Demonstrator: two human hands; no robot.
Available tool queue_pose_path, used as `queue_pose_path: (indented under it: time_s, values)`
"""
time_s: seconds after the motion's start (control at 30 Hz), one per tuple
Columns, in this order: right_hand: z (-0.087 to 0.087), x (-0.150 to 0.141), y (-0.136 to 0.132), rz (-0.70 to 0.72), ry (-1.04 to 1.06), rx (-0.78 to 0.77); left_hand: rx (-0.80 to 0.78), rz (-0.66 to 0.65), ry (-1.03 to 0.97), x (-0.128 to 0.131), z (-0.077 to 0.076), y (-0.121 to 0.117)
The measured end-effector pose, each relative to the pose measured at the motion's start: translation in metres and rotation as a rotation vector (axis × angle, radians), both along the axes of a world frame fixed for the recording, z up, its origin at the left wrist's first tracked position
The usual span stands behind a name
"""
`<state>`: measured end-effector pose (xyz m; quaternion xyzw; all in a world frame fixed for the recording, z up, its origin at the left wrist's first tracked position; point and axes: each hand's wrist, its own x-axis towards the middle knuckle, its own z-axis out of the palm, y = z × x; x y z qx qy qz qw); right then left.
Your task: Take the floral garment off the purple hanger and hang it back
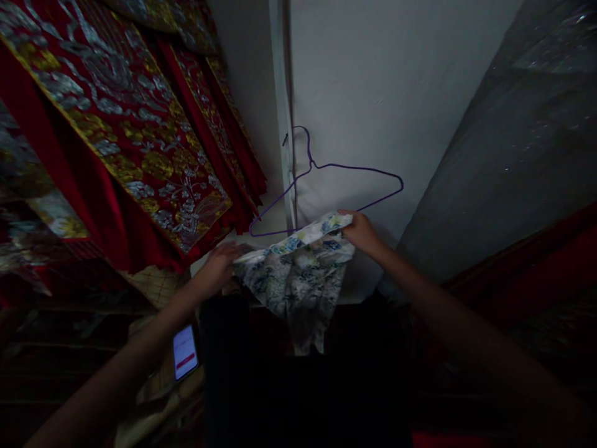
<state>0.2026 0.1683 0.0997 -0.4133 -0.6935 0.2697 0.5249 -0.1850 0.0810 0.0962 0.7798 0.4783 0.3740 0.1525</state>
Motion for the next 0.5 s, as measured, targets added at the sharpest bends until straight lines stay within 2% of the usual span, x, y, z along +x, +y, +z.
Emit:
queue_pose_path:
  time_s: [0.1, 0.2, 0.27, 0.4, 0.5]
  values:
    - [0.007, 0.006, -0.016, 0.015, -0.064, 0.009, 0.189, 0.02, 0.13, 0.005, 0.037, 0.014]
    - [0.008, 0.001, -0.025, 0.09, -0.07, 0.012, 0.28, -0.032, 0.11, 0.02, 0.063, 0.022]
    - [0.006, -0.006, -0.03, 0.161, -0.051, 0.006, 0.264, -0.021, 0.071, 0.034, 0.074, 0.029]
    - [0.005, -0.022, -0.042, 0.367, -0.067, -0.004, 0.152, 0.096, 0.079, 0.061, 0.089, 0.048]
    - [0.008, -0.025, -0.055, 0.45, -0.118, -0.017, 0.214, 0.03, 0.137, 0.076, 0.1, 0.059]
